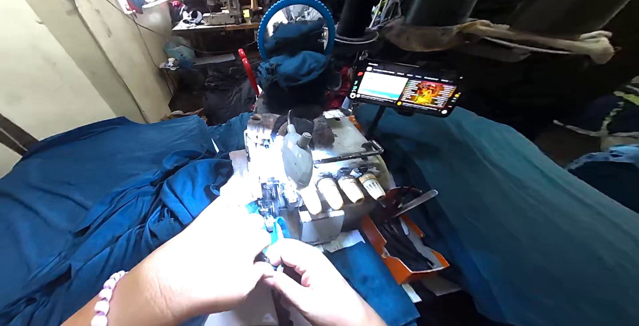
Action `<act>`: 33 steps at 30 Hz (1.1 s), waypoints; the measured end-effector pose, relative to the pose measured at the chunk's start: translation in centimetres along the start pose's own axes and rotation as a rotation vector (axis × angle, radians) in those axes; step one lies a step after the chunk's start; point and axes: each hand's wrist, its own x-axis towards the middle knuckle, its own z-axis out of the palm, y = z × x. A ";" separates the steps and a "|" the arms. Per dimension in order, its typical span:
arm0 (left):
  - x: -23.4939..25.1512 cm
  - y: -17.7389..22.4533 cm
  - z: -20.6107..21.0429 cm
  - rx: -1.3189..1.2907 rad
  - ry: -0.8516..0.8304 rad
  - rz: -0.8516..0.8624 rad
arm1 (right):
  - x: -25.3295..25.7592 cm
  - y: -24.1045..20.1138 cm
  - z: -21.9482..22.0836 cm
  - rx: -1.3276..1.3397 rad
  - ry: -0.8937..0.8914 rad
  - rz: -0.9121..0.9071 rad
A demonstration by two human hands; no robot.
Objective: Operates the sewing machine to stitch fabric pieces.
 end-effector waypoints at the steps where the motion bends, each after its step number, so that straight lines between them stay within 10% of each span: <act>1: 0.1 -0.2 -0.1 0.000 -0.015 -0.022 | 0.1 -0.1 0.0 -0.003 0.009 0.013; 17: -1.8 2.5 3.5 -0.191 0.218 -0.046 | -1.5 1.6 0.4 -0.525 0.287 -0.280; 25: -0.1 3.2 7.6 -0.019 0.542 -0.608 | -1.7 0.5 0.3 -0.621 0.494 -0.204; 33: 0.6 -1.0 9.2 -0.204 0.592 -0.652 | -4.1 -1.1 0.1 -0.604 0.440 -0.136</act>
